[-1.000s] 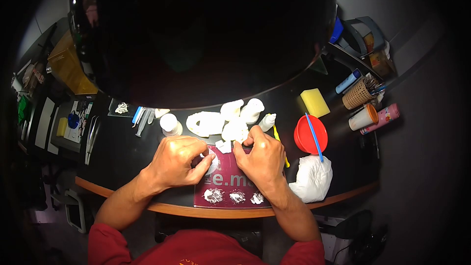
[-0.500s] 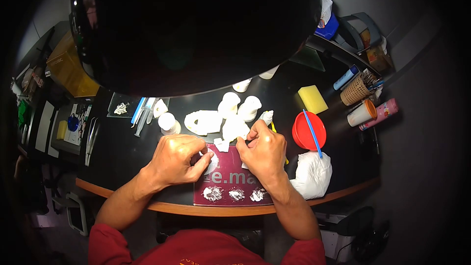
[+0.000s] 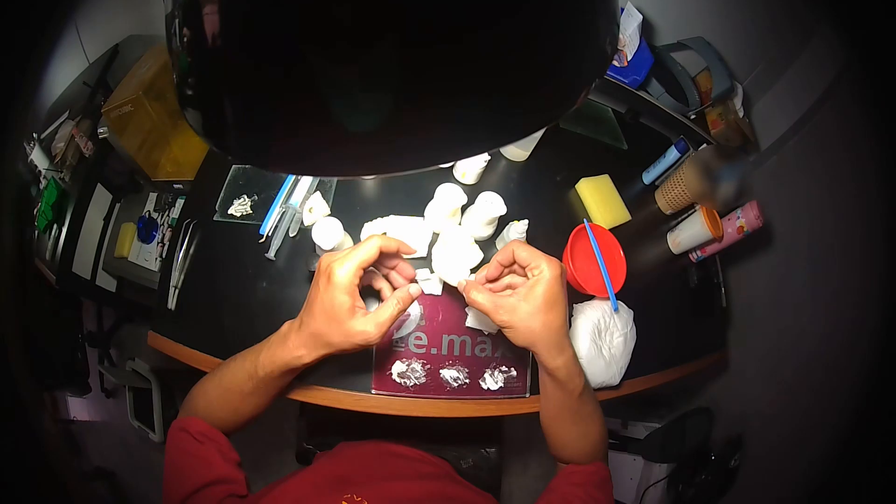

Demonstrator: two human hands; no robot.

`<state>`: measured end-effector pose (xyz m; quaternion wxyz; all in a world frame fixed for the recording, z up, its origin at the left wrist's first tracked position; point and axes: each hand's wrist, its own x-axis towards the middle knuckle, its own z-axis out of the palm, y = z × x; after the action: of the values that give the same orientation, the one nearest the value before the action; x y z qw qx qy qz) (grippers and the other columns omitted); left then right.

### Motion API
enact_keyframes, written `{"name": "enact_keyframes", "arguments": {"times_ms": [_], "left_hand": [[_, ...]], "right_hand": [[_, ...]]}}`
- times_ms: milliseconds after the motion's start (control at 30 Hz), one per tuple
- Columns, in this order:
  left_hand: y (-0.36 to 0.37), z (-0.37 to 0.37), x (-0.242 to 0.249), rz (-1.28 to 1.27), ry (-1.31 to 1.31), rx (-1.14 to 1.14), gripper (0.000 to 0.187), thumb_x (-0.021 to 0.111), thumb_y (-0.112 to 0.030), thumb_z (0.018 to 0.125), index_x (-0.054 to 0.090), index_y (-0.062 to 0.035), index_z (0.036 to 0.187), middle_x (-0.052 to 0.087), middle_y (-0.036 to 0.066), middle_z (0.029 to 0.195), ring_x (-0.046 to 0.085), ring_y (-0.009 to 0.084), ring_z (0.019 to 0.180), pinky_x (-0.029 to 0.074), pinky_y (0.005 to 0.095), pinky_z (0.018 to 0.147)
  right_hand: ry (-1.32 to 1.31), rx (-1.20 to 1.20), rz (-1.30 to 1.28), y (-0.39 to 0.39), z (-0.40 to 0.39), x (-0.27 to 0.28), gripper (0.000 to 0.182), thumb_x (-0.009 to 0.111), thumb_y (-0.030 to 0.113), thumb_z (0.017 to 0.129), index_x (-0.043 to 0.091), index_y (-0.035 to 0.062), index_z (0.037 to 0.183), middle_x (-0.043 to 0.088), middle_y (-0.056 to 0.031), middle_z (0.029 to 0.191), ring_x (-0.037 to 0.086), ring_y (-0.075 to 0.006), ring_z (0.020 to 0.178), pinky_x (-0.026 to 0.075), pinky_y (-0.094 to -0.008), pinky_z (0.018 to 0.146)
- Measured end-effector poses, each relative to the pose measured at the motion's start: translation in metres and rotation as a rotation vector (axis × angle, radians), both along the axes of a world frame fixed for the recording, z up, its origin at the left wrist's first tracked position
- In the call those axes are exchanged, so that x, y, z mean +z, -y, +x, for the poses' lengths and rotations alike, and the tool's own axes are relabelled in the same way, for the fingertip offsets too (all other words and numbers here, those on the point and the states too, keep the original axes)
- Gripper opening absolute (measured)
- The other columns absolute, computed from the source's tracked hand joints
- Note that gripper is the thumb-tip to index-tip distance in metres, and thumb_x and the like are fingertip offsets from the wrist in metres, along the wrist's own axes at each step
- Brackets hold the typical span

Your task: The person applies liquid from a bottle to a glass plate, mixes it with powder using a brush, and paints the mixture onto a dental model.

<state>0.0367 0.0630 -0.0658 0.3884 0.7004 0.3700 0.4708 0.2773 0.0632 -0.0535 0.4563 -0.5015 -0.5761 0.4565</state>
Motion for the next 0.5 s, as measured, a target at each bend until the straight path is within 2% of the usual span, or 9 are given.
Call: {"name": "enact_keyframes", "arguments": {"times_ms": [33, 67, 167, 200, 333, 500], "left_hand": [[0.001, 0.003, -0.002, -0.076, 0.116, -0.004, 0.036, 0.078, -0.002, 0.089, 0.066, 0.003, 0.122, 0.075, 0.013, 0.098, 0.074, 0.0166, 0.088, 0.062, 0.0289, 0.073], [0.001, 0.0, -0.002, -0.19, 0.095, -0.073, 0.048, 0.075, -0.004, 0.094, 0.057, 0.0057, 0.138, 0.074, 0.017, 0.113, 0.074, 0.0179, 0.102, 0.062, 0.0306, 0.089], [-0.003, -0.004, -0.006, -0.589, 0.257, -0.298, 0.046, 0.072, -0.005, 0.098, 0.056, 0.0074, 0.14, 0.074, 0.018, 0.116, 0.074, 0.0187, 0.104, 0.062, 0.0314, 0.091], [-0.002, -0.004, -0.007, -0.602, 0.299, -0.362, 0.04, 0.067, -0.007, 0.103, 0.057, 0.0089, 0.138, 0.073, 0.02, 0.119, 0.075, 0.0218, 0.105, 0.063, 0.0326, 0.091], [-0.001, -0.003, -0.006, -0.795, 0.416, -0.392, 0.033, 0.064, -0.014, 0.106, 0.064, 0.0092, 0.129, 0.073, 0.023, 0.119, 0.076, 0.0273, 0.105, 0.064, 0.0352, 0.093], [0.0, -0.007, -0.006, -0.839, 0.497, -0.4, 0.03, 0.065, -0.014, 0.105, 0.065, 0.0097, 0.122, 0.071, 0.026, 0.119, 0.075, 0.0297, 0.106, 0.064, 0.0354, 0.093]], "right_hand": [[-0.068, 0.053, -0.031, 0.003, 0.001, 0.004, 0.022, 0.083, -0.005, 0.082, 0.061, -0.0014, 0.085, 0.075, -0.0122, 0.084, 0.075, -0.0127, 0.077, 0.06, -0.0233, 0.067], [-0.064, 0.085, -0.051, 0.005, 0.002, 0.004, 0.023, 0.083, -0.005, 0.083, 0.061, -0.0016, 0.089, 0.075, -0.0138, 0.087, 0.075, -0.0129, 0.079, 0.061, -0.0233, 0.07], [-0.119, 0.159, -0.103, 0.009, 0.004, 0.006, 0.024, 0.083, -0.005, 0.083, 0.06, -0.0014, 0.089, 0.075, -0.0129, 0.087, 0.075, -0.0124, 0.079, 0.061, -0.023, 0.069], [-0.132, 0.169, -0.116, 0.01, 0.004, 0.007, 0.024, 0.083, -0.004, 0.083, 0.06, -0.0011, 0.09, 0.075, -0.0122, 0.087, 0.074, -0.0115, 0.078, 0.06, -0.022, 0.069], [-0.161, 0.196, -0.129, 0.009, 0.006, 0.002, 0.024, 0.084, -0.003, 0.083, 0.061, -0.0012, 0.091, 0.075, -0.0113, 0.088, 0.073, -0.0099, 0.078, 0.059, -0.0208, 0.069], [-0.211, 0.239, -0.114, 0.009, 0.006, 0.005, 0.023, 0.084, -0.002, 0.086, 0.062, -0.0024, 0.094, 0.075, -0.0115, 0.09, 0.073, -0.0107, 0.079, 0.06, -0.0214, 0.069]]}}
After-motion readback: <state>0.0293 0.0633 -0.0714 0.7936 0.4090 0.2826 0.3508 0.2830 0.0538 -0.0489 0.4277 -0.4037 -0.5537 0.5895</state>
